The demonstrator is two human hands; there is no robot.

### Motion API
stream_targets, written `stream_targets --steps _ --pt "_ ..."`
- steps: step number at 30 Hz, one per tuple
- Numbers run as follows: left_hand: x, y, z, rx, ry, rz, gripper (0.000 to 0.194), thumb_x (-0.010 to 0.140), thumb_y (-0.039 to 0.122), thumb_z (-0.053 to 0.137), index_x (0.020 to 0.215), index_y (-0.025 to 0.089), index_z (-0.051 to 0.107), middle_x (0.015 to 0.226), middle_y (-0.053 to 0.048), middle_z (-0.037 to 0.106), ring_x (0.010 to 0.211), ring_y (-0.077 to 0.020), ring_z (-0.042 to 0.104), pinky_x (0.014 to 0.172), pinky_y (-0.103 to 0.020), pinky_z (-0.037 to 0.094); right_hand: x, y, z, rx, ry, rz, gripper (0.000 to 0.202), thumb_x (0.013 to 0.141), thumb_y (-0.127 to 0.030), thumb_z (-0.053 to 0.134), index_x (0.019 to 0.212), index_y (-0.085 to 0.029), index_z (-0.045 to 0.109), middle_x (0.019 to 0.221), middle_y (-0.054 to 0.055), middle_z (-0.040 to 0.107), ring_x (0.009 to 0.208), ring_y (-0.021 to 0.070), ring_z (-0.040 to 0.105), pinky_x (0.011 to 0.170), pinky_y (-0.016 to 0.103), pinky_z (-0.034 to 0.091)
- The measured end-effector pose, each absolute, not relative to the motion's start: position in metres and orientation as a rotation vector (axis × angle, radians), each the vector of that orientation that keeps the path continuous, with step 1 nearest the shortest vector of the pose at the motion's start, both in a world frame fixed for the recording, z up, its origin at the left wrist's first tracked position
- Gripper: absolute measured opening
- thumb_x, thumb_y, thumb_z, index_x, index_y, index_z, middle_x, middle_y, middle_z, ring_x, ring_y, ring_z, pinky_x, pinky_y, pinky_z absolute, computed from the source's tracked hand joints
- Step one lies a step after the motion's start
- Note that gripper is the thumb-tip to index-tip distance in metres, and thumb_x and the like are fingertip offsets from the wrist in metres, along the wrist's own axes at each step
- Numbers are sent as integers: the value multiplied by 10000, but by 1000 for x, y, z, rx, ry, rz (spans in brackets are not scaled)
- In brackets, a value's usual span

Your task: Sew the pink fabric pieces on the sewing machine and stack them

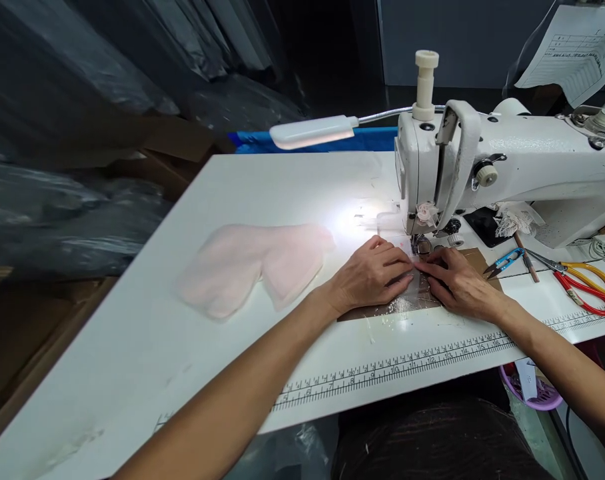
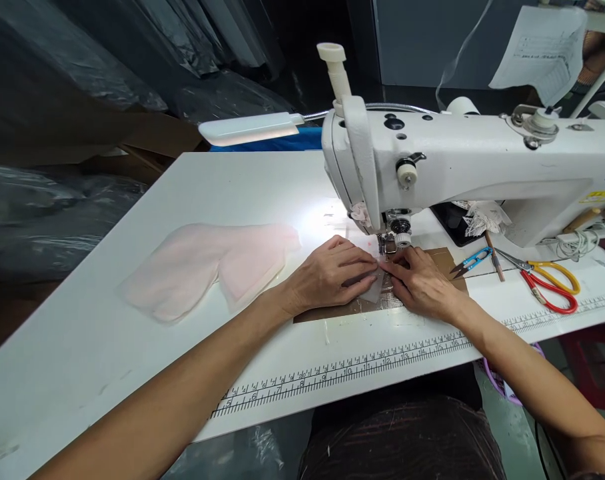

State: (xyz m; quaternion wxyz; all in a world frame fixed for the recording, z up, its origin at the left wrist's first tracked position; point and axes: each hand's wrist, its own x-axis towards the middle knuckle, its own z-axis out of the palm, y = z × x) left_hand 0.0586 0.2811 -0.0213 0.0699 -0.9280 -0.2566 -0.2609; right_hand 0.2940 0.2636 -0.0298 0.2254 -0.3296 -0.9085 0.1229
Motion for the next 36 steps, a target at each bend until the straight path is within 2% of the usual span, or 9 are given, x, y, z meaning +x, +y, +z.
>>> stream_targets --steps 2,8,11,18,22,25,30,36 --pt "60 280 -21 -2808 -759 -794 248 963 220 504 851 199 724 874 -18 757 712 -143 639 716 -342 499 294 263 -29 -919 -2500 350 428 995 -210 444 1405 -230 563 1180 145 540 1124 280 530 1010 527 520" --pt "58 277 -18 -2787 -758 -729 248 954 301 522 914 170 729 965 -59 759 760 -181 644 706 -353 497 298 260 -25 -919 -2492 406 396 1009 -227 422 1365 -234 595 1199 136 530 1165 264 535 1041 506 515" --pt "56 279 -18 -2775 -777 -730 247 959 295 523 933 150 721 971 -66 755 765 -185 650 704 -349 498 298 259 -26 -913 -2479 396 387 1009 -230 419 1343 -193 612 1190 150 534 1166 266 539 1038 499 519" --pt "53 280 -15 -2798 -834 -715 238 983 275 499 1002 155 704 1055 -89 747 856 -207 684 749 -378 509 298 260 -25 -954 -2473 464 384 1007 -237 433 1345 -218 612 1203 138 537 1179 256 545 1050 485 522" --pt "50 279 -5 -2815 -867 -782 258 996 264 480 940 154 706 962 -88 748 829 -198 683 707 -361 531 299 262 -24 -950 -2400 560 397 1002 -253 422 1338 -185 621 1209 144 546 1133 226 583 1046 425 521" --pt "49 278 3 -2926 -891 -831 257 991 253 480 912 165 709 891 -68 739 798 -172 679 701 -329 567 300 267 -25 -993 -2314 649 393 976 -247 450 1312 -156 634 1169 136 604 1065 211 622 990 394 539" --pt "49 277 5 -3232 -933 -716 182 957 296 575 1049 208 706 1026 -60 732 933 -175 694 808 -339 603 305 281 -10 -1138 -2258 855 324 930 -210 514 1194 -172 699 1127 97 698 999 208 657 903 370 536" --pt "54 277 -10 -3243 -980 -796 191 976 268 555 939 200 731 958 -46 726 902 -157 689 792 -316 602 298 295 19 -1241 -2488 975 264 904 -162 511 1006 -149 754 808 44 707 726 163 613 686 268 461"
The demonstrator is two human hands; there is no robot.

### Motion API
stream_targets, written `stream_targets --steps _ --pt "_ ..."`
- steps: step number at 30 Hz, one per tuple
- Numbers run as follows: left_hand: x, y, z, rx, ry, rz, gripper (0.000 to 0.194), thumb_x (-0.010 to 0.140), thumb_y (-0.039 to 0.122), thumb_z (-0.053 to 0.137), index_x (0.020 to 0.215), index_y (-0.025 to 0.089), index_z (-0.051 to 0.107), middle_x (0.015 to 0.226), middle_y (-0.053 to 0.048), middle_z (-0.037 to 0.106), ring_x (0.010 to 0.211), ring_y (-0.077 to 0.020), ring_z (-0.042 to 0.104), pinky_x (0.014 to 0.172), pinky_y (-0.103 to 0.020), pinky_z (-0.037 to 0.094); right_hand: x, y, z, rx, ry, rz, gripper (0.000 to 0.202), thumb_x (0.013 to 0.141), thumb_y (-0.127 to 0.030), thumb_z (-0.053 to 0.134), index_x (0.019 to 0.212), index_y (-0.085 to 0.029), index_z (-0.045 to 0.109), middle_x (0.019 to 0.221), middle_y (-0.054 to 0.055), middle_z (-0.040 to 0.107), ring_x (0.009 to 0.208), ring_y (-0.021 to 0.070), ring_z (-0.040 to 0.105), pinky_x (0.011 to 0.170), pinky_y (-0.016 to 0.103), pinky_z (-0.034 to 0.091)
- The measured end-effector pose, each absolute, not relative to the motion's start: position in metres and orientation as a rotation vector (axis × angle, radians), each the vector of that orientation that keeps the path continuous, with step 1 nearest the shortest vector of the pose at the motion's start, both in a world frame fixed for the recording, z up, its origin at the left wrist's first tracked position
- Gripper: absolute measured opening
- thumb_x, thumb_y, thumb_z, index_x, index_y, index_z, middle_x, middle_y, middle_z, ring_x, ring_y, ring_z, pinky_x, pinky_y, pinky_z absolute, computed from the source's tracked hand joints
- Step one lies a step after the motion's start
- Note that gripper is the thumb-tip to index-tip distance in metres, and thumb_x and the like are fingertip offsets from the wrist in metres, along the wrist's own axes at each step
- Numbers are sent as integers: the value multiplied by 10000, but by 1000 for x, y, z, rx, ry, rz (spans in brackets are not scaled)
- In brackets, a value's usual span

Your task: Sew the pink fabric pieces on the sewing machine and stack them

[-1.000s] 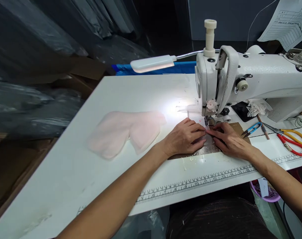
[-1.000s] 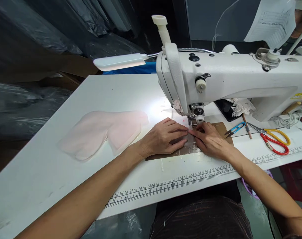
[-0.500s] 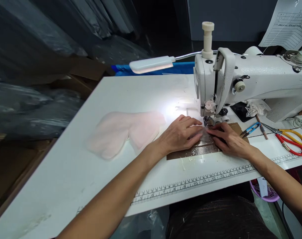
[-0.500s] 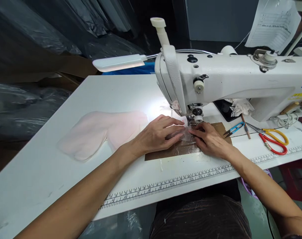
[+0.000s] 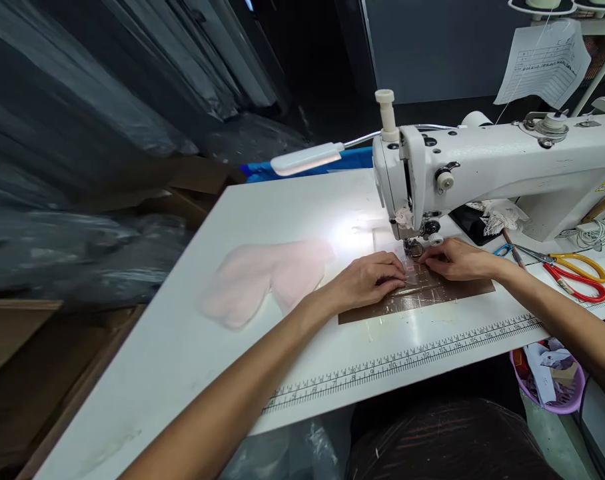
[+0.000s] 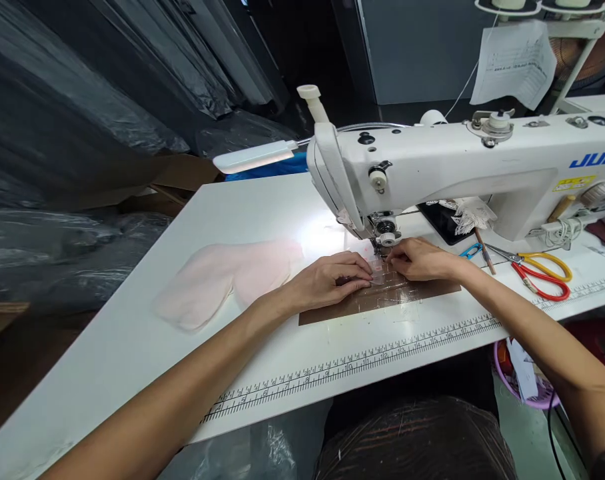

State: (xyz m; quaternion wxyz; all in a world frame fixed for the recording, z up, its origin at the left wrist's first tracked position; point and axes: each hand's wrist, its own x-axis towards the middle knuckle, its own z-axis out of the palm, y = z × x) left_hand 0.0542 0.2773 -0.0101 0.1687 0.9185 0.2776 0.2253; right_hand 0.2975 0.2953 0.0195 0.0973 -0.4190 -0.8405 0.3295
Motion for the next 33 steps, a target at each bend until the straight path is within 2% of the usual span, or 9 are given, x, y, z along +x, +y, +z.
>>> stream_targets --steps 4,10,15,18,28,33 --pt "56 272 -15 2566 835 764 206 975 281 557 926 198 740 952 -55 735 885 -158 687 779 -327 607 291 295 8 -1383 -2312 880 257 901 -161 498 979 -164 743 823 33 702 722 159 597 634 254 401" --pt "60 265 -19 2598 946 883 203 951 237 547 864 187 724 880 -45 741 802 -160 684 727 -342 585 290 286 -8 -1456 -2257 690 237 900 -200 534 998 -217 749 927 36 714 795 189 625 661 278 400" --pt "66 263 -22 2856 976 1034 200 928 194 541 806 179 699 915 -71 726 810 -173 679 705 -349 534 292 282 -10 -1321 -2392 547 323 927 -201 527 1166 -267 734 1086 48 688 947 204 638 738 288 453" --pt "67 264 -24 2963 912 1099 197 937 182 549 799 175 689 921 -70 722 796 -170 672 692 -347 523 293 282 -13 -1261 -2469 495 353 934 -216 542 1234 -292 713 1151 58 655 957 191 630 776 284 479" --pt "66 264 -26 2994 813 969 233 993 194 501 875 178 701 892 -36 766 775 -152 697 696 -332 547 293 283 -15 -1243 -2546 421 333 929 -189 584 1212 -281 731 1135 67 629 958 187 615 819 285 506" --pt "64 264 -17 2969 754 898 207 960 230 521 921 149 707 898 -56 765 765 -178 711 675 -344 572 296 283 -16 -1173 -2569 412 311 933 -215 585 1194 -284 739 1133 70 622 937 178 606 802 282 499"
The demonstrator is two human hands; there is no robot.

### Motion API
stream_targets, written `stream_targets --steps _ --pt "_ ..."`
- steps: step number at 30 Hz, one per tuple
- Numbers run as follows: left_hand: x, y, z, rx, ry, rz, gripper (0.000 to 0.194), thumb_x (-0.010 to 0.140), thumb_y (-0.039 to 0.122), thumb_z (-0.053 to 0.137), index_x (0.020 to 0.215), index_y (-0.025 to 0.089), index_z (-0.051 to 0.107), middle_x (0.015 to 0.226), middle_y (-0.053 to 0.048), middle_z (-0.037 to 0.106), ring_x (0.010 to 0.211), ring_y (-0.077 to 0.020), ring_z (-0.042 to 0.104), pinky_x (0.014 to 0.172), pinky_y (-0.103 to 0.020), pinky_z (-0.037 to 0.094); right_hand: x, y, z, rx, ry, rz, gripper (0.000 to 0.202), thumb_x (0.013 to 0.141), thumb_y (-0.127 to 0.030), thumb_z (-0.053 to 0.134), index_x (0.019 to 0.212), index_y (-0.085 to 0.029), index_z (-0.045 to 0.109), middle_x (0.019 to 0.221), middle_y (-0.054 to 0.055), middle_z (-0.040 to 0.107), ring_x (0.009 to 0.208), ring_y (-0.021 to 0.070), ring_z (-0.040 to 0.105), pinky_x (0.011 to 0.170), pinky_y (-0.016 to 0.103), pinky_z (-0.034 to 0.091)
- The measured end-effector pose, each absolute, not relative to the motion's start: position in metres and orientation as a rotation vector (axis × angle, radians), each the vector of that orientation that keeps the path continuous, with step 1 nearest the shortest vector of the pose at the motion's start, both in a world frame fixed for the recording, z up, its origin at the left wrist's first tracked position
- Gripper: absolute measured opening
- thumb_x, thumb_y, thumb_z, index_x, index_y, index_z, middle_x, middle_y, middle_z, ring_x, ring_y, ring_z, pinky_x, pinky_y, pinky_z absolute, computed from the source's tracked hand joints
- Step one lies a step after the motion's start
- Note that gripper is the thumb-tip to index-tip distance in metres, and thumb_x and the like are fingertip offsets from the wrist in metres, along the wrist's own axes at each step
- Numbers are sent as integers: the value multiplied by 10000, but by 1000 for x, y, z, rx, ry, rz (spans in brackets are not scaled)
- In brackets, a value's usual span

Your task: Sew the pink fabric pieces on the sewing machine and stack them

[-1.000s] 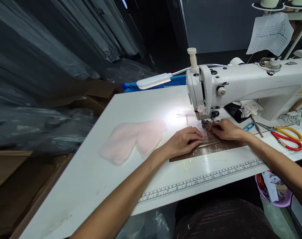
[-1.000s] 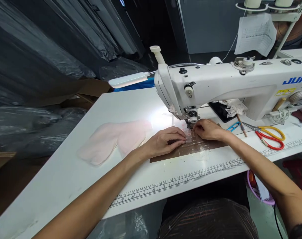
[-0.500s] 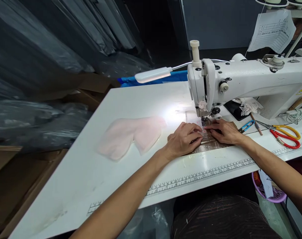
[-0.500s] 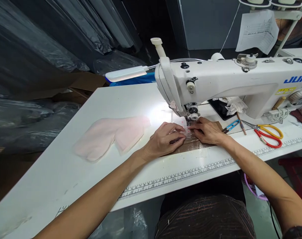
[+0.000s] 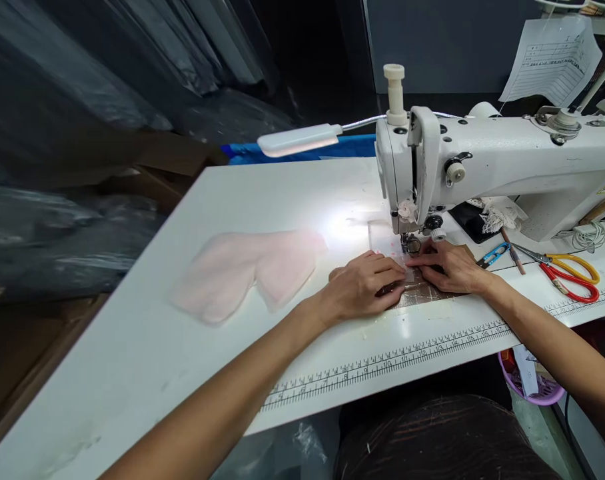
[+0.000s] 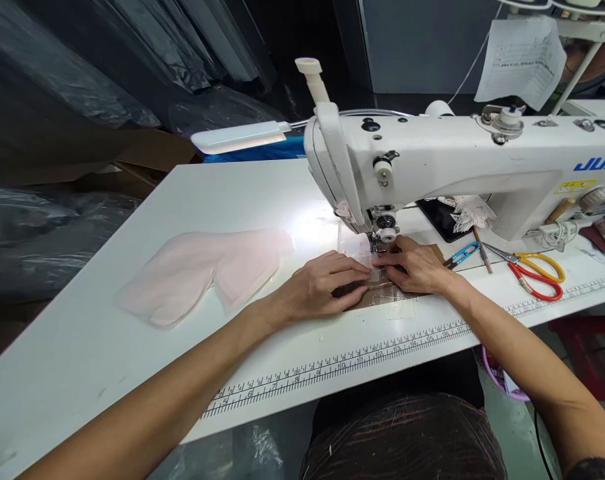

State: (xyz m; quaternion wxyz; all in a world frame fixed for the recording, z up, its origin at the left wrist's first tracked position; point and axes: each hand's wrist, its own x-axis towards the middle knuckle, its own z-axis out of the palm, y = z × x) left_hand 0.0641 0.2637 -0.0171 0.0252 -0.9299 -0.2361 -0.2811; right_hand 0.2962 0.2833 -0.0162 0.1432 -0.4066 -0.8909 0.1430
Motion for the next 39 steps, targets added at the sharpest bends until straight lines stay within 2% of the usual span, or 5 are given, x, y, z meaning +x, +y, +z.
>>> stream_targets --steps 9,17,23,33,39 --pt "63 270 -12 -2963 -726 -937 182 860 234 547 889 160 710 906 -45 762 760 -191 706 669 -346 554 293 282 -17 -1175 -2630 334 328 967 -263 535 1252 -264 697 1113 96 600 864 180 568 733 288 476" --pt "59 268 -13 -2930 -868 -731 243 881 276 530 1006 169 709 1006 -58 757 820 -203 681 745 -379 527 293 282 -22 -1077 -2634 279 353 1010 -287 465 1299 -226 658 1057 114 563 818 174 543 741 312 505" --pt "58 270 -14 -2903 -875 -758 271 892 271 527 1052 134 697 1061 -83 748 866 -211 685 770 -387 524 296 283 -26 -1020 -2600 308 365 1015 -285 444 1299 -212 660 1056 125 552 833 185 566 755 348 540" --pt "54 275 -17 -2908 -940 -653 334 902 334 520 1138 149 666 1153 -106 715 928 -236 671 800 -414 514 296 280 -22 -1012 -2609 189 349 1008 -284 466 1277 -210 676 1049 119 588 800 175 566 711 324 547" --pt "52 278 -14 -2933 -968 -590 380 904 363 522 1188 144 646 1212 -124 689 1011 -252 663 845 -417 504 294 279 -22 -928 -2592 183 380 1020 -267 439 1312 -142 647 1054 155 592 812 194 575 731 357 557"
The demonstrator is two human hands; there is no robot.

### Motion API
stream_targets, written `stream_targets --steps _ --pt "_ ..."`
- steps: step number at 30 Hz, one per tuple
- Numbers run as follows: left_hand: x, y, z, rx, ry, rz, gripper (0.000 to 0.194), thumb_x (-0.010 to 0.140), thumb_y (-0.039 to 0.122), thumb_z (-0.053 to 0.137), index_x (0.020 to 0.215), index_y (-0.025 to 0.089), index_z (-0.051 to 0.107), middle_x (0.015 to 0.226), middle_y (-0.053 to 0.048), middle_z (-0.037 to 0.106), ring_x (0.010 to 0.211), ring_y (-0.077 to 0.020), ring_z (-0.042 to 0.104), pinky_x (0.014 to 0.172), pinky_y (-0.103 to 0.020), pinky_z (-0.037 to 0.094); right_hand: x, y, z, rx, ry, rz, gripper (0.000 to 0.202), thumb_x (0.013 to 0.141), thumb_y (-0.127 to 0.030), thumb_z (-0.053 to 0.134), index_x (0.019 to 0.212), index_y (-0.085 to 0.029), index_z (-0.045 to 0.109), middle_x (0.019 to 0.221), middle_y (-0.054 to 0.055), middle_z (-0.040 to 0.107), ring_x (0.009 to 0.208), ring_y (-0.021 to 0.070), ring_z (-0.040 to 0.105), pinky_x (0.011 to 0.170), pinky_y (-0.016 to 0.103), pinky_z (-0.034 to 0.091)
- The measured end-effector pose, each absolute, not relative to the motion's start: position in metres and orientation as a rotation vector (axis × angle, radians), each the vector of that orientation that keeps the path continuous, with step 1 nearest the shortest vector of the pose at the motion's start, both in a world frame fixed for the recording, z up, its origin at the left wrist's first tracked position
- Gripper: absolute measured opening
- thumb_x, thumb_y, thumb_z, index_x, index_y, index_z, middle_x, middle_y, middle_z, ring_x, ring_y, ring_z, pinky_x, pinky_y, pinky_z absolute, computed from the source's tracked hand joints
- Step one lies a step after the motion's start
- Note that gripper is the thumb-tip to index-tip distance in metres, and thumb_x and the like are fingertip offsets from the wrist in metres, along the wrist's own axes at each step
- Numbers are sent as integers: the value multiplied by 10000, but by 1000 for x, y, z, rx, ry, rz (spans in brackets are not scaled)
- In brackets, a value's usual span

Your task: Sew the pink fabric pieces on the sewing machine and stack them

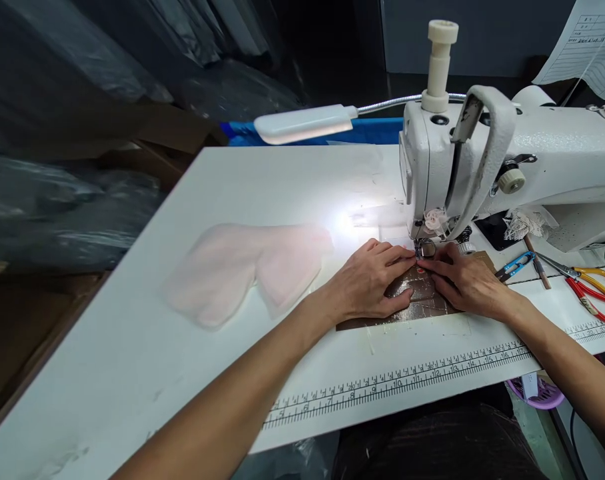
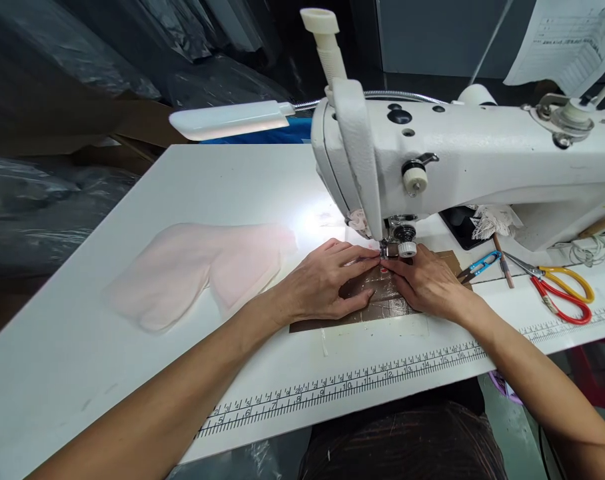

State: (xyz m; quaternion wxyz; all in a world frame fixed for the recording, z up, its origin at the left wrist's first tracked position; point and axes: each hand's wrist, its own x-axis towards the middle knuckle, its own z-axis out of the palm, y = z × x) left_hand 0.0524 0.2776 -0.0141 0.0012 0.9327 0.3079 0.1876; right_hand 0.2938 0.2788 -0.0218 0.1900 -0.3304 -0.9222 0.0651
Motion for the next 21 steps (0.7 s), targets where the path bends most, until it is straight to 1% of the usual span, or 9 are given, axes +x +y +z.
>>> stream_targets --steps 2,5,9,11,13,16,18,21 --pt "52 279 -14 2910 992 552 389 901 372 530 1206 158 641 1230 -120 681 1037 -258 656 857 -423 499 294 278 -20 -912 -2563 260 367 1008 -241 443 1284 -131 658 1064 157 591 825 195 583 753 362 557" --pt "52 280 -14 2884 1036 509 403 891 373 550 1233 181 639 1253 -117 667 1040 -269 644 859 -436 493 296 278 -12 -975 -2502 445 333 993 -236 443 1199 -151 690 1037 129 607 800 182 595 758 341 551" --pt "52 282 -15 2909 1047 516 441 900 408 541 1225 131 647 1254 -149 661 1002 -286 632 828 -439 486 302 282 5 -1157 -2402 680 272 980 -272 450 974 -164 700 931 81 642 780 174 608 746 311 526" --pt "52 283 -16 2933 1057 512 462 910 429 518 1224 115 647 1248 -155 663 986 -280 629 818 -431 477 305 288 9 -1183 -2345 765 264 972 -299 450 883 -161 657 874 64 647 754 166 597 705 292 501" --pt "51 285 -16 2943 1069 491 479 910 445 509 1236 121 641 1245 -154 661 987 -276 623 821 -428 468 305 295 9 -1203 -2296 801 306 979 -351 410 820 -162 591 795 49 625 693 154 562 642 278 463" --pt "51 286 -16 2932 1084 463 479 900 461 518 1250 154 633 1246 -141 656 997 -277 611 831 -432 452 302 303 2 -1214 -2244 715 353 980 -416 337 740 -191 466 699 31 547 611 140 477 579 279 407" --pt "51 285 -17 2933 1097 463 469 907 456 512 1253 160 626 1240 -141 654 1001 -281 603 833 -433 444 300 303 -1 -1168 -2224 683 355 985 -428 319 740 -202 441 726 39 545 637 148 487 599 285 420" --pt "52 283 -20 2951 1124 470 461 930 444 486 1264 148 604 1234 -151 648 994 -283 594 824 -428 443 300 294 1 -1118 -2213 739 332 994 -445 380 818 -195 507 881 71 605 798 177 570 724 300 483"
